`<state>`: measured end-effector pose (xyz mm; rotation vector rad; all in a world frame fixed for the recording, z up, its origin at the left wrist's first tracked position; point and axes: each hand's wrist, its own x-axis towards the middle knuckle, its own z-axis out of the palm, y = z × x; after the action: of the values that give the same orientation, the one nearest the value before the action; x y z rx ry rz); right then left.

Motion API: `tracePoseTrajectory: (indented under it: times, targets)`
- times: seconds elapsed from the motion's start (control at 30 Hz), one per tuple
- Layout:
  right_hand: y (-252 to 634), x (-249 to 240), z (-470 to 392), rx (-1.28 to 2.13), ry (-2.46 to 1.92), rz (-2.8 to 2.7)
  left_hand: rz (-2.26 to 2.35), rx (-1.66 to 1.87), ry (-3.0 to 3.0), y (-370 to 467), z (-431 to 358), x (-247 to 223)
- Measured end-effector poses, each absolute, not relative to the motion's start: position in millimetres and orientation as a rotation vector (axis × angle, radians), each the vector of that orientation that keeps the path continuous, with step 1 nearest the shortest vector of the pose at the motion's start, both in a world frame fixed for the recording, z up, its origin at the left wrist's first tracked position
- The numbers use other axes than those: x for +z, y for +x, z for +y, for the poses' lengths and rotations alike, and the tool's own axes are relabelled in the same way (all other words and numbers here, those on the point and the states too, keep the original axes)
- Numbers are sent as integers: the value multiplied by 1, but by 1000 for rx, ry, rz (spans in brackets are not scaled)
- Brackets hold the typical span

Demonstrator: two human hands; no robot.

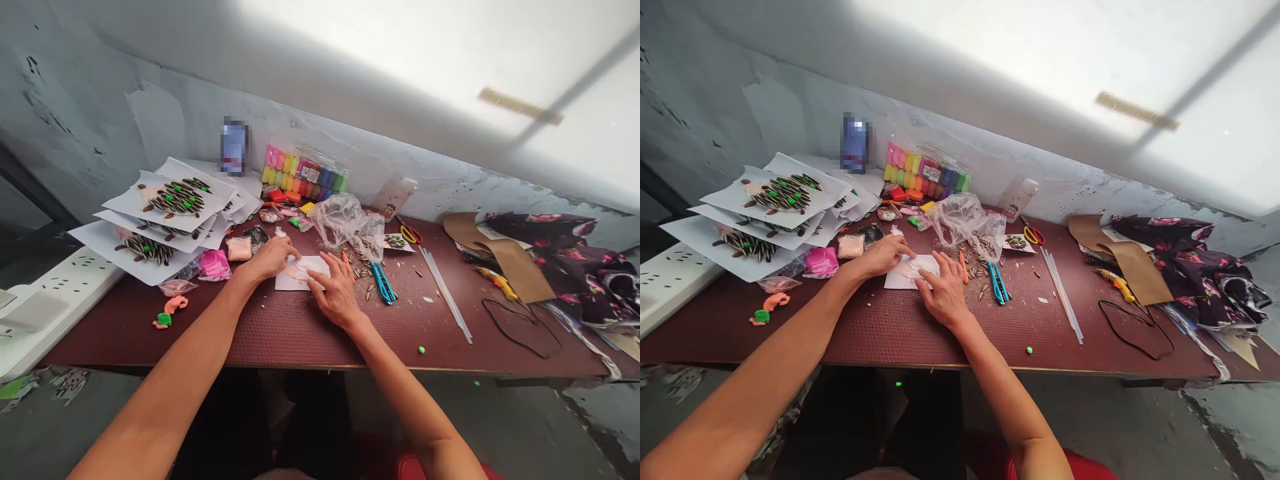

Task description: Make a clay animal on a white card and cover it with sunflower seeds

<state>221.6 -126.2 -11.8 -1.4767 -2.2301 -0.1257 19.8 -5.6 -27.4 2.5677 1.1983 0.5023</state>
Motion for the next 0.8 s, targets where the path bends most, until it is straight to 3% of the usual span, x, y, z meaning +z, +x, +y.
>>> tracePoseTrajectory:
  times: [0.8]
  targets:
    - [233,-9,-138,-198,-1559,-2379,1203,509,2553,18,-3,-33]
